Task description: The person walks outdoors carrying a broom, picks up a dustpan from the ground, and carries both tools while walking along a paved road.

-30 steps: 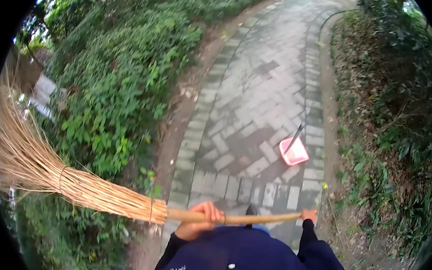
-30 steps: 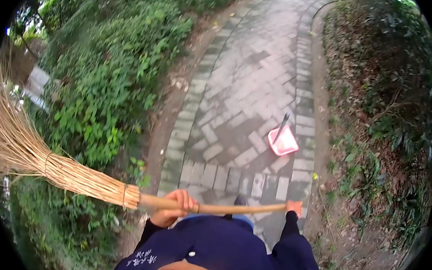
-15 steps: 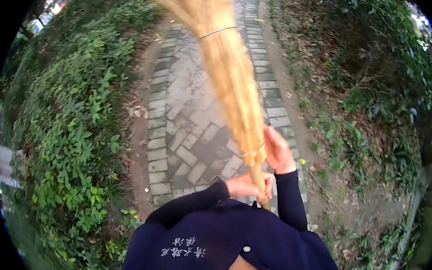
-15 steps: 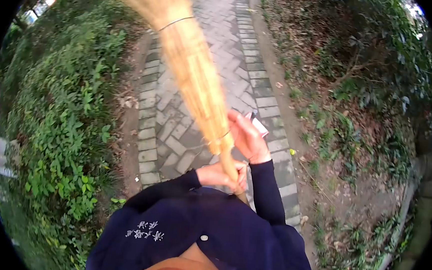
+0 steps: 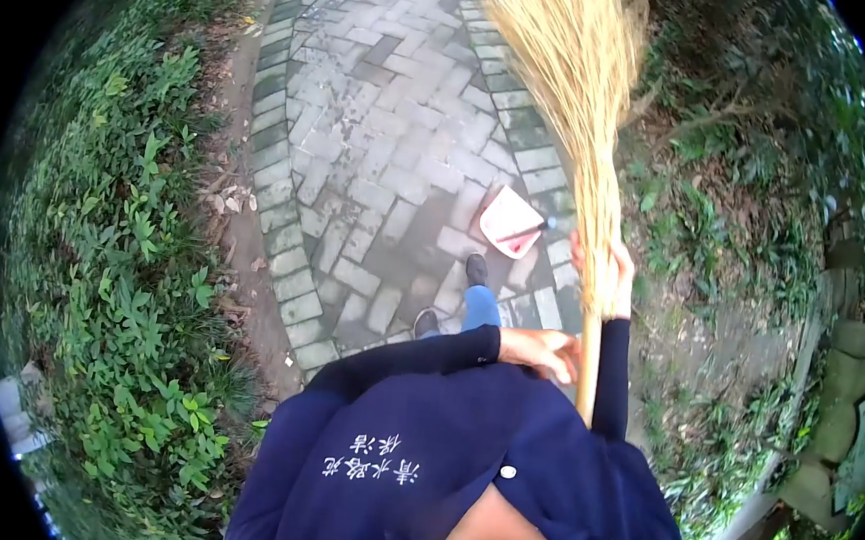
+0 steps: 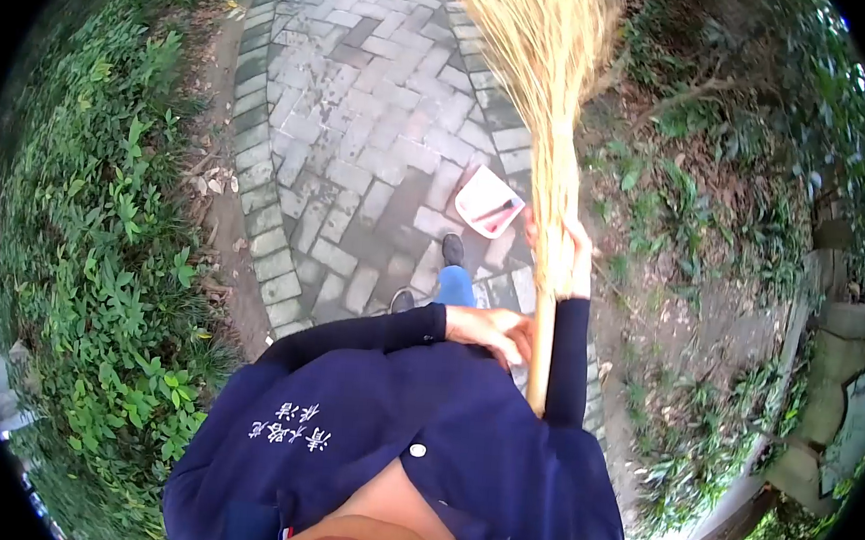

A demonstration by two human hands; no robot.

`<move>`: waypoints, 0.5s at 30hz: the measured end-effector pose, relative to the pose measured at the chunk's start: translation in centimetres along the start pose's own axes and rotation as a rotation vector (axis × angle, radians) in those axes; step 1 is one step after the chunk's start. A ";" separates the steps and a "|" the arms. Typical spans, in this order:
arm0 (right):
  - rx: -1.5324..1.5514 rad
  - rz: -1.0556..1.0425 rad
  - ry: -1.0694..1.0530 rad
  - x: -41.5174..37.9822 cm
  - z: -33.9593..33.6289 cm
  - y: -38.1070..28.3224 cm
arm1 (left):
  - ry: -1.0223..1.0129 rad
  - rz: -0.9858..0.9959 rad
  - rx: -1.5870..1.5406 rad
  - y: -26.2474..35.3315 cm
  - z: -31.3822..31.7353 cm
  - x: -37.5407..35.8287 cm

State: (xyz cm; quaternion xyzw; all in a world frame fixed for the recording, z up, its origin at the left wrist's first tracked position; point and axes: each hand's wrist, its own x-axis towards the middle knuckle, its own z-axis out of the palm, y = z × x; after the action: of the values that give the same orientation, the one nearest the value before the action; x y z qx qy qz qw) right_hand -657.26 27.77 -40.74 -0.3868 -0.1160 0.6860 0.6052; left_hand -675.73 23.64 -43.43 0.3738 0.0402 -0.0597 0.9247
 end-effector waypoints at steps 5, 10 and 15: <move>0.351 0.180 -0.061 1.2 -8.3 -1.1 | 0.650 -0.073 -0.194 1.3 -15.4 -1.0; 0.730 0.051 0.172 3.1 -8.5 -2.7 | 0.797 -0.204 -0.708 5.2 -25.5 4.1; 0.497 0.048 0.342 5.0 -10.1 -6.2 | 0.805 -0.267 -0.946 8.7 -31.8 13.9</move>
State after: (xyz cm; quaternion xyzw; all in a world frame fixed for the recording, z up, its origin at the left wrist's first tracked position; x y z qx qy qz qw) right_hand -645.73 30.72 -45.62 -0.3393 0.1683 0.6322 0.6759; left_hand -661.71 50.85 -61.98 -0.0900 0.4530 -0.0049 0.8869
